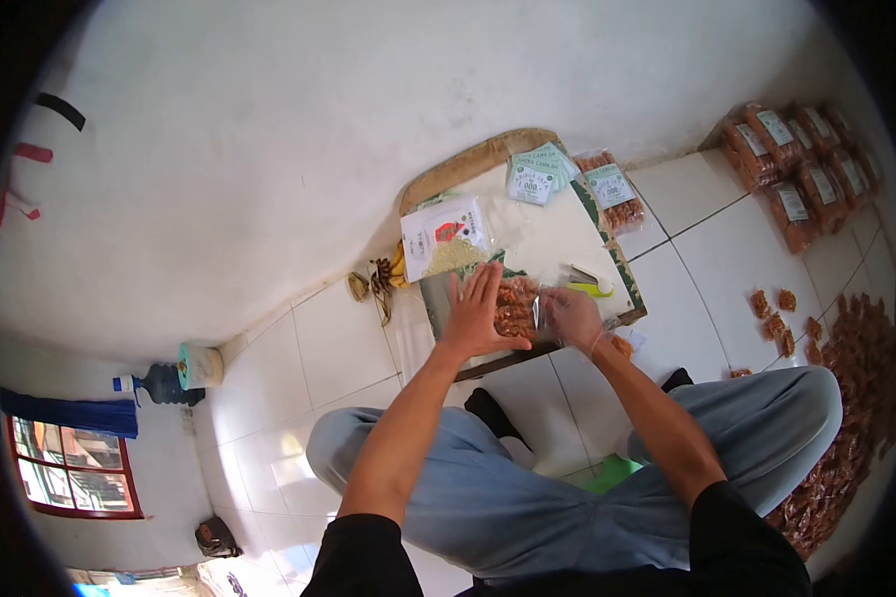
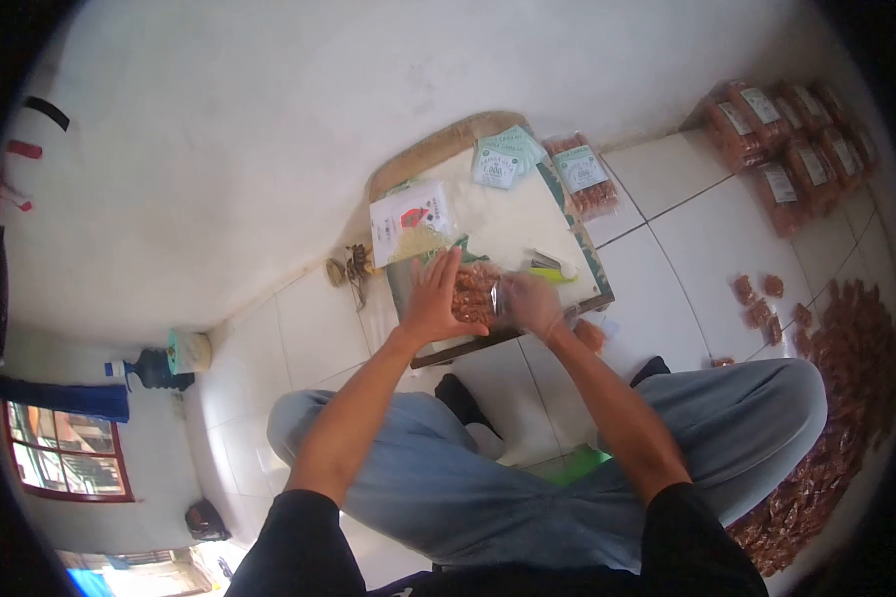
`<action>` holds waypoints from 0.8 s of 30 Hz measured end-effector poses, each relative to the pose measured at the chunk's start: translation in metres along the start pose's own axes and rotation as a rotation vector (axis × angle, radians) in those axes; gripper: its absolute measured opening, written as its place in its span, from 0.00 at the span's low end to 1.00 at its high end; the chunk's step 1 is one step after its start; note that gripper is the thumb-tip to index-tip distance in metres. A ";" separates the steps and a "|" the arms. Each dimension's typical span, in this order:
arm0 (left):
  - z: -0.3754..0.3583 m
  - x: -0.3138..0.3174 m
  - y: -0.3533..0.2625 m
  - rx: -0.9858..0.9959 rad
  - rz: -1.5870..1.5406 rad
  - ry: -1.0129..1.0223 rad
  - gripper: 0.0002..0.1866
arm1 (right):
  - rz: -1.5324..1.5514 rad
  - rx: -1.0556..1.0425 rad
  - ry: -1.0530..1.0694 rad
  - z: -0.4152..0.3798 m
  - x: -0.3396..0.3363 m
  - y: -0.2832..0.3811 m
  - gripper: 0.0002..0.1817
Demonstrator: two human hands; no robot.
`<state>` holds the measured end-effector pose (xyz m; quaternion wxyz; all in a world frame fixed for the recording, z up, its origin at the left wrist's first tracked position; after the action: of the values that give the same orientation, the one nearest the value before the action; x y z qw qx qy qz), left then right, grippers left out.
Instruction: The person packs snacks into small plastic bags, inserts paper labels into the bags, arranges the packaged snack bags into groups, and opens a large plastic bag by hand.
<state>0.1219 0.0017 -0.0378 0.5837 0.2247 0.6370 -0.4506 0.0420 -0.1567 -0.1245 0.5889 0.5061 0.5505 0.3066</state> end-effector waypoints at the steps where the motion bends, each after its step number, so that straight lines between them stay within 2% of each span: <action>1: -0.003 -0.003 0.003 0.017 0.119 0.029 0.76 | 0.017 -0.001 -0.034 0.001 0.003 -0.014 0.16; 2: -0.007 -0.006 0.007 0.032 0.238 0.060 0.78 | 0.034 -0.004 -0.067 0.000 0.003 -0.017 0.17; 4: -0.013 -0.009 0.012 0.007 0.283 0.106 0.79 | 0.423 0.178 -0.014 -0.013 -0.003 0.005 0.20; 8: -0.015 -0.006 0.016 0.013 0.211 0.103 0.76 | 0.234 0.126 0.065 -0.012 -0.006 0.008 0.17; 11: -0.012 0.001 0.015 0.056 0.194 0.067 0.74 | 0.144 0.031 0.120 -0.007 -0.002 0.011 0.15; 13: -0.013 0.004 0.014 0.066 0.214 0.052 0.74 | 0.032 -0.395 0.009 -0.004 0.005 0.018 0.19; 14: -0.012 0.005 0.014 0.066 0.222 0.061 0.74 | 0.027 -0.403 0.020 -0.006 0.001 0.032 0.19; 17: -0.013 0.003 0.018 0.067 0.219 0.043 0.74 | 0.099 -0.287 0.095 -0.012 -0.007 0.057 0.14; 19: -0.015 -0.001 0.016 0.070 0.200 0.019 0.75 | -0.026 -0.079 0.067 -0.006 -0.005 0.020 0.10; 20: -0.016 -0.009 0.018 -0.001 0.180 0.004 0.75 | -0.037 -0.084 0.078 -0.009 -0.007 0.031 0.10; 22: -0.024 -0.013 0.024 -0.089 0.150 -0.015 0.76 | 0.164 0.153 -0.007 -0.023 -0.019 0.048 0.08; 23: -0.027 -0.012 0.029 -0.132 0.119 -0.007 0.76 | 0.153 0.148 0.006 -0.019 -0.015 0.034 0.08; 24: -0.031 -0.011 0.033 -0.175 0.088 0.000 0.76 | 0.097 0.001 -0.006 -0.012 -0.013 0.016 0.08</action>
<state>0.1340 0.0464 -0.0404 0.6201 0.2007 0.6636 -0.3673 0.0312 -0.1612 -0.1037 0.5748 0.5334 0.5236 0.3331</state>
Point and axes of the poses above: each hand's wrist, its own z-axis towards the middle knuckle, its own x-axis out of the palm, y = z × x, the point moved 6 cm from there along z, towards the middle knuckle, and after that the axes turned 2 degrees about y, right-handed, at the moved point
